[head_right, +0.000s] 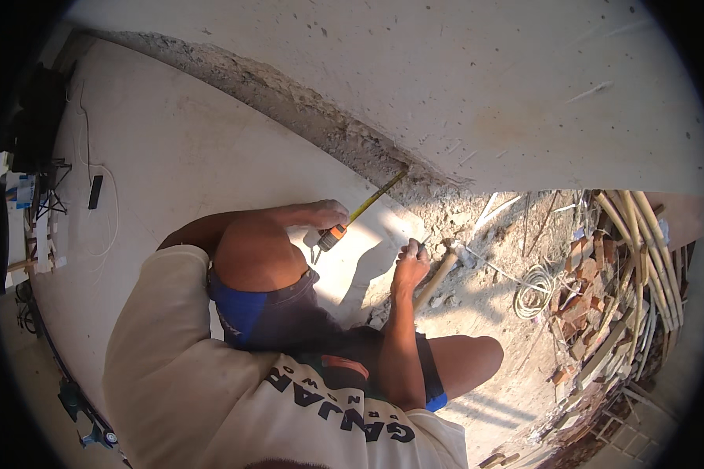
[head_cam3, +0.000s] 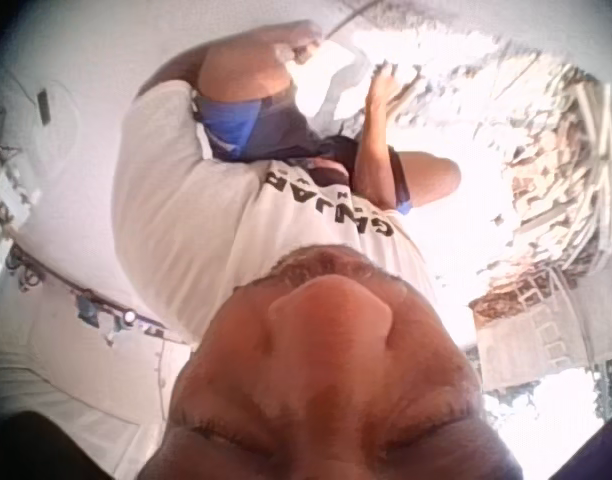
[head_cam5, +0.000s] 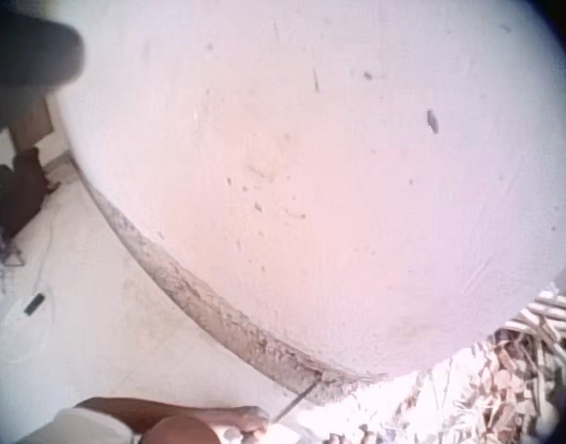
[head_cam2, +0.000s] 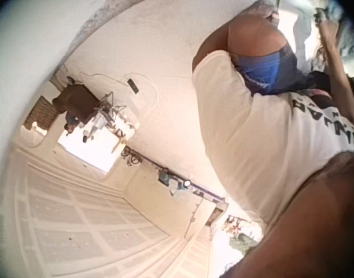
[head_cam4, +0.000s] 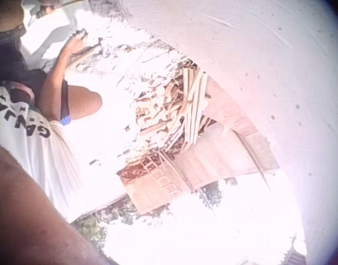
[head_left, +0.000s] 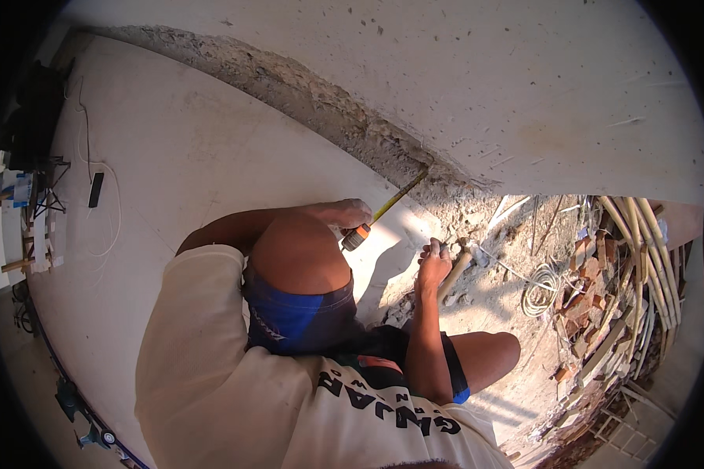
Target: The person chips away concrete at the base of a wall with a hammer, then uses a tape measure and a marker to measure and mark distances on the floor and on a white board.
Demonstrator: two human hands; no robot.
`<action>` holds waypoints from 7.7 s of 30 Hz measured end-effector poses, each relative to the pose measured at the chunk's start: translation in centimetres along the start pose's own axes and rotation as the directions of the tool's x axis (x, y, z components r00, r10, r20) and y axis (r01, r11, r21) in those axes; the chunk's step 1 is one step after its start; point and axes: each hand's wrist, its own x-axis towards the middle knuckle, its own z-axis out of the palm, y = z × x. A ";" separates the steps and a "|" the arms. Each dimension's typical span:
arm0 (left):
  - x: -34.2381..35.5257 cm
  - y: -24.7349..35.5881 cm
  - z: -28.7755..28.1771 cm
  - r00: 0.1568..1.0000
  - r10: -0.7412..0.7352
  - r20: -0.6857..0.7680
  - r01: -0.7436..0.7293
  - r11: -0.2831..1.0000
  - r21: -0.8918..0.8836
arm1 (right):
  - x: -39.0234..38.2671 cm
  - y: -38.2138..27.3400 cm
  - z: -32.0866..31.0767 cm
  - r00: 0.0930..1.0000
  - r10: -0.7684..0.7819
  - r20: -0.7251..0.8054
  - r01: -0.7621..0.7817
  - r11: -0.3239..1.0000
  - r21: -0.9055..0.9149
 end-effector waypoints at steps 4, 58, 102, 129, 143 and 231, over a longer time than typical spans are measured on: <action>-9.4 7.0 -9.3 0.983 -0.180 0.021 0.173 0.968 0.180 | -3.2 -5.1 -6.9 0.997 0.050 0.052 -0.046 0.997 -0.062; -113.7 -5.6 17.5 0.431 -0.895 0.112 -0.797 -0.320 0.512 | -96.0 -15.2 75.9 0.010 0.594 0.804 0.917 -0.326 0.229; -221.0 -99.6 55.8 0.200 -0.846 0.494 -0.946 -0.035 0.323 | -241.2 80.5 95.6 -0.538 0.822 0.189 0.204 -0.091 0.975; -278.3 -149.8 83.6 0.068 -0.896 0.438 -0.993 -0.105 -0.062 | -338.8 131.0 89.2 -0.665 0.651 0.366 0.612 0.193 0.767; -317.6 -172.8 110.1 0.124 -0.816 0.565 -0.818 0.239 0.524 | -344.8 151.5 87.7 -0.091 0.986 0.139 -0.076 -0.146 0.986; -408.4 -225.8 352.7 0.156 -0.622 0.767 -0.903 0.225 0.366 | -513.9 317.6 -117.7 -0.493 0.870 -0.016 0.216 0.140 0.966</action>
